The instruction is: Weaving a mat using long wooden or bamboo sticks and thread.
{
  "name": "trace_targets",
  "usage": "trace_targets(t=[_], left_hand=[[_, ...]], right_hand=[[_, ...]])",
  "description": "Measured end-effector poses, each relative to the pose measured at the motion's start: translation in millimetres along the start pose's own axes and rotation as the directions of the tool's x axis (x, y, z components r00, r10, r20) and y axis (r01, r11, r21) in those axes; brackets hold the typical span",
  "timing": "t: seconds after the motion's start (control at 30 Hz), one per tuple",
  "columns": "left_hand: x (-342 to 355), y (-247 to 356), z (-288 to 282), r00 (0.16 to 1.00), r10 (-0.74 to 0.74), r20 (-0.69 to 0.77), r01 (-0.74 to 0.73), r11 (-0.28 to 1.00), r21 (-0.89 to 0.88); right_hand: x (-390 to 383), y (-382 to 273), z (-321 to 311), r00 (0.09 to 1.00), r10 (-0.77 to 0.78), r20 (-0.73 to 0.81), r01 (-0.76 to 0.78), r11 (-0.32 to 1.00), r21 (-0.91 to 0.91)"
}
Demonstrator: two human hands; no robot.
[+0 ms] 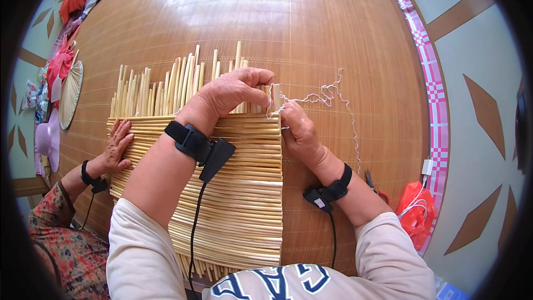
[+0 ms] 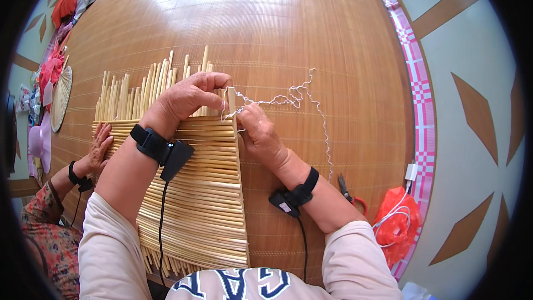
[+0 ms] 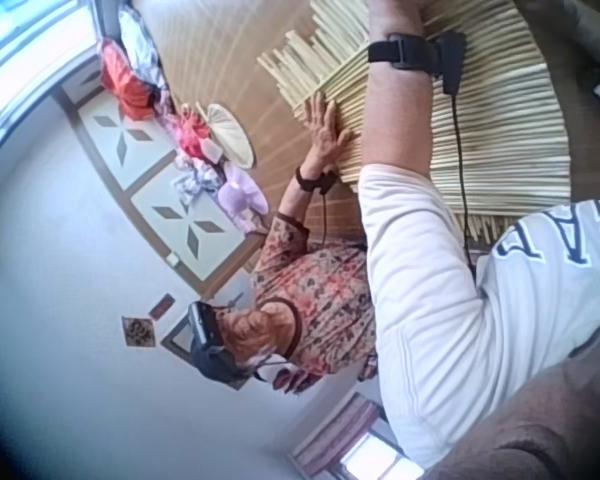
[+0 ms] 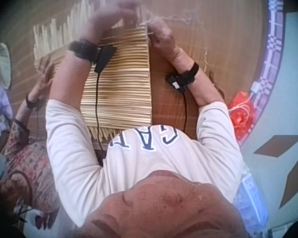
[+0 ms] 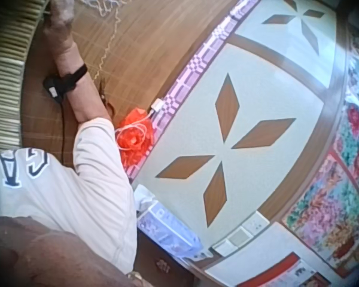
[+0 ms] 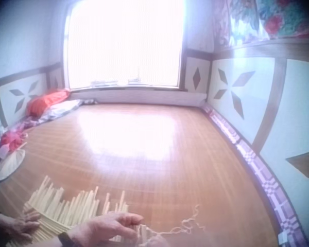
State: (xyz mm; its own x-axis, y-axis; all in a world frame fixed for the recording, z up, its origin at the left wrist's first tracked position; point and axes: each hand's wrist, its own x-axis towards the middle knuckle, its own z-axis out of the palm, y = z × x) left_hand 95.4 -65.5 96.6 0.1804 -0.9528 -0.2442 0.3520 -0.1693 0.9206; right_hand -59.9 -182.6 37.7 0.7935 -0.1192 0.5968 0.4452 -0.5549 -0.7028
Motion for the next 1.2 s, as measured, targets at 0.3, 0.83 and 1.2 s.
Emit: trace_targets(t=[0.3, 0.83, 1.2], left_hand=[[3, -9, -6, 1.0, 0.015, 0.0, -0.015, 1.0, 0.016], [-3, -11, -8, 1.0, 0.006, 0.005, -0.006, 0.994, 0.111], [0, -7, 4, 0.99, 0.018, -0.14, -0.006, 0.996, 0.089]], right_hand=[[-1, 0, 10, 0.996, 0.079, -0.039, -0.074, 0.991, 0.111], [-4, -29, -37, 0.902, 0.366, 0.227, -0.354, 0.93, -0.096], [-14, -25, 13, 0.459, 0.882, 0.106, -0.234, 0.005, 0.972]])
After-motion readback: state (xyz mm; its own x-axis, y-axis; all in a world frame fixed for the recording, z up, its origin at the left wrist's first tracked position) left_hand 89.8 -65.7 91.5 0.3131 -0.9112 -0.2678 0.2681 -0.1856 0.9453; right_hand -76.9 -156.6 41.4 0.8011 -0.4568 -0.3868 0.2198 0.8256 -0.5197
